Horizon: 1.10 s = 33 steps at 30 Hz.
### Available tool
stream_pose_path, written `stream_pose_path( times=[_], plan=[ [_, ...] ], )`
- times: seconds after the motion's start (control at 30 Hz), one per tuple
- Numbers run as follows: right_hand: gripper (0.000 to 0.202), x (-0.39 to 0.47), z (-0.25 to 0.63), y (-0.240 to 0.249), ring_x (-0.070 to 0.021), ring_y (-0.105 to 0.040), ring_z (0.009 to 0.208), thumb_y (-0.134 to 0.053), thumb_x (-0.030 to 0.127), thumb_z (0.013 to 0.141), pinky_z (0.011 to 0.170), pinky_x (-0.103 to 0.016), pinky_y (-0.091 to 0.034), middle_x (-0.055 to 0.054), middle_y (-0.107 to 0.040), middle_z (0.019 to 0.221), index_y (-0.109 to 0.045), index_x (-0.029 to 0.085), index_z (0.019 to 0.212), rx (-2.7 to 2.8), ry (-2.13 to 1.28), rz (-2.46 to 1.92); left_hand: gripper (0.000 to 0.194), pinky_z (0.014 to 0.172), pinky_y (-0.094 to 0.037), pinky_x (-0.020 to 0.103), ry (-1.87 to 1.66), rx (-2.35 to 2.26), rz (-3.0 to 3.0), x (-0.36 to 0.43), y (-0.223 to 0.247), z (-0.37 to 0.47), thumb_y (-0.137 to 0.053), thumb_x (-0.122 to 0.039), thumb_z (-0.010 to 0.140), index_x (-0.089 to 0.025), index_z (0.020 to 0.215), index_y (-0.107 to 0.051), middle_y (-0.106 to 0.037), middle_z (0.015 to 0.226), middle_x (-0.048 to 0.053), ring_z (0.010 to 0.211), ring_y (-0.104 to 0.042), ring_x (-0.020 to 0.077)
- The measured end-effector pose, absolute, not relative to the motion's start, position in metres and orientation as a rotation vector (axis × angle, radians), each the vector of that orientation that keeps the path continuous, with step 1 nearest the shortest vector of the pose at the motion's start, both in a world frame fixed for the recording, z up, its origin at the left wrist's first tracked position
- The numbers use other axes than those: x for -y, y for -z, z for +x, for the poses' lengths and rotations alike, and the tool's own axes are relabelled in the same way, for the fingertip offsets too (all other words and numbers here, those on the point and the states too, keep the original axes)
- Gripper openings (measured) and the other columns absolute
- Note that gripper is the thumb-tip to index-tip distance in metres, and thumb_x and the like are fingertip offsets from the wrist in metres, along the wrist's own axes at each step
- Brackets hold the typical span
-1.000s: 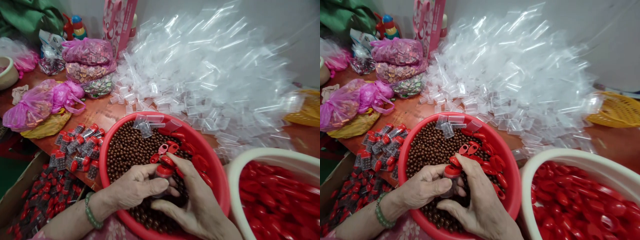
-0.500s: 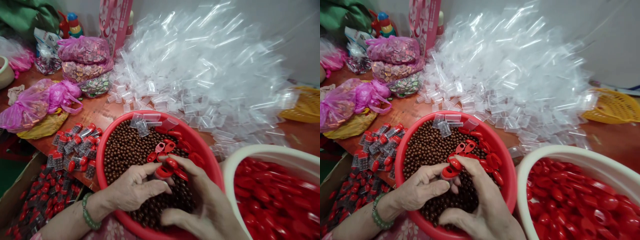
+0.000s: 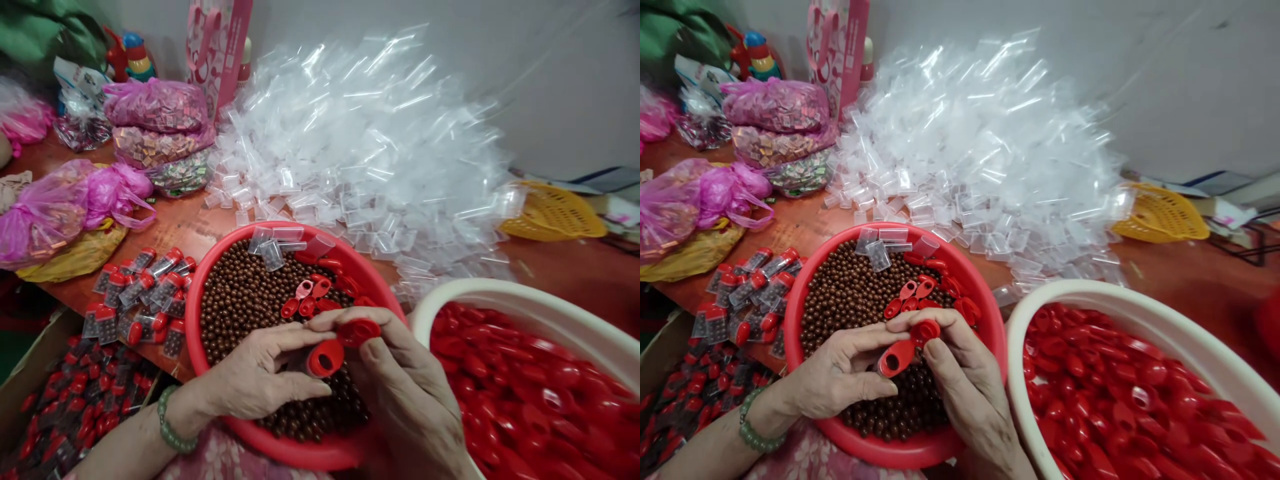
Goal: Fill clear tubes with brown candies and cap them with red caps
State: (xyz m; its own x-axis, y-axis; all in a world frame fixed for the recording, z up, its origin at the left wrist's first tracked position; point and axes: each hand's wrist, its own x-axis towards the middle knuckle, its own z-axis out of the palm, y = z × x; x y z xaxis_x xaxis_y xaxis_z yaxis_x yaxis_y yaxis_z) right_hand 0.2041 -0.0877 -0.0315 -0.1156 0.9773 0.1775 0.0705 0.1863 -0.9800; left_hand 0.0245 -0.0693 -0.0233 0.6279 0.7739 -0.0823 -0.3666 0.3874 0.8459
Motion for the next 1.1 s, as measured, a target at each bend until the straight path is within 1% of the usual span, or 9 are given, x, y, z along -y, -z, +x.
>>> stream_pose_path(
  times=[0.17, 0.3, 0.37, 0.47, 0.53, 0.63, 0.83, 0.97, 1.1],
  plan=[
    [0.021, 0.092, 0.204, 0.017, -0.0231, -0.072, 0.096, -0.050, 0.022, 0.097, 0.080, -0.035, -0.060, -0.007, -0.073, 0.106, -0.060, 0.027, 0.115, 1.758, -0.786, -1.102, 0.042, 0.114, -0.035, 0.038, -0.742, -0.479, 0.872, 0.071, 0.023, 0.023, -0.077, -0.017, 0.078, -0.023, 0.118, -0.073, -0.064, 0.136, 0.008, 0.133, -0.053, 0.0252],
    [0.019, 0.093, 0.207, 0.010, -0.0234, -0.071, 0.097, -0.049, 0.029, 0.099, 0.078, -0.034, -0.060, -0.008, -0.073, 0.109, -0.060, 0.026, 0.114, 2.079, -0.637, -0.985, 0.030, 0.096, -0.047, 0.030, -0.661, -0.445, 0.715, 0.073, 0.025, 0.023, -0.080, -0.020, 0.074, -0.019, 0.104, -0.077, -0.072, 0.101, 0.003, 0.099, -0.065, 0.0170],
    [0.034, 0.097, 0.210, 0.012, -0.0263, -0.070, 0.104, -0.049, 0.041, 0.099, 0.081, -0.037, -0.060, -0.013, -0.070, 0.118, -0.055, 0.022, 0.126, 2.205, -0.534, -1.012, 0.029, 0.088, -0.048, 0.025, -0.632, -0.445, 0.658, 0.073, 0.025, 0.022, -0.084, -0.021, 0.069, -0.017, 0.097, -0.078, -0.068, 0.086, -0.002, 0.083, -0.061, 0.0112],
    [0.069, 0.103, 0.211, 0.016, -0.0321, -0.064, 0.112, -0.065, 0.052, 0.087, 0.087, -0.043, -0.058, -0.020, -0.063, 0.125, -0.044, 0.014, 0.140, 2.367, -0.272, -1.063, 0.032, 0.075, -0.046, 0.019, -0.571, -0.469, 0.583, 0.074, 0.025, 0.021, -0.090, -0.024, 0.061, -0.016, 0.089, -0.076, -0.060, 0.073, -0.006, 0.068, -0.052, 0.0056],
    [0.074, 0.105, 0.209, 0.017, -0.0343, -0.062, 0.109, -0.069, 0.048, 0.085, 0.086, -0.047, -0.057, -0.022, -0.061, 0.121, -0.041, 0.010, 0.142, 2.411, -0.089, -1.068, 0.036, 0.070, -0.044, 0.018, -0.547, -0.479, 0.543, 0.074, 0.025, 0.020, -0.092, -0.029, 0.057, -0.015, 0.086, -0.075, -0.059, 0.072, -0.007, 0.065, -0.051, 0.0048],
    [0.064, 0.102, 0.203, 0.013, -0.0330, -0.061, 0.099, -0.061, 0.033, 0.089, 0.082, -0.049, -0.056, -0.020, -0.061, 0.108, -0.040, 0.006, 0.144, 2.420, 0.110, -1.092, 0.044, 0.067, -0.046, 0.018, -0.539, -0.445, 0.497, 0.073, 0.026, 0.021, -0.091, -0.039, 0.058, -0.015, 0.091, -0.076, -0.062, 0.075, -0.005, 0.066, -0.055, 0.0060],
    [0.064, 0.094, 0.198, 0.011, -0.0285, -0.061, 0.084, -0.063, 0.029, 0.084, 0.071, -0.043, -0.055, -0.014, -0.061, 0.095, -0.042, 0.008, 0.140, 2.366, 0.009, -1.058, 0.048, 0.063, -0.046, 0.018, -0.463, -0.434, 0.412, 0.071, 0.028, 0.022, -0.092, -0.039, 0.057, -0.013, 0.094, -0.075, -0.064, 0.073, -0.004, 0.062, -0.056, 0.0057],
    [0.058, 0.093, 0.195, 0.017, -0.0259, -0.060, 0.078, -0.067, 0.030, 0.081, 0.068, -0.042, -0.055, -0.010, -0.061, 0.091, -0.047, 0.012, 0.132, 2.282, -0.017, -1.031, 0.049, 0.064, -0.047, 0.019, -0.407, -0.458, 0.386, 0.069, 0.032, 0.021, -0.096, -0.030, 0.047, -0.011, 0.085, -0.072, -0.066, 0.071, -0.004, 0.063, -0.058, 0.0066],
    [0.052, 0.092, 0.192, 0.023, -0.0237, -0.062, 0.076, -0.069, 0.031, 0.082, 0.063, -0.038, -0.055, -0.008, -0.061, 0.089, -0.049, 0.015, 0.127, 2.249, -0.187, -1.126, 0.044, 0.060, -0.044, 0.018, -0.433, -0.519, 0.384, 0.066, 0.033, 0.022, -0.094, -0.035, 0.054, -0.011, 0.083, -0.070, -0.066, 0.071, -0.004, 0.059, -0.056, 0.0048]
  ],
)
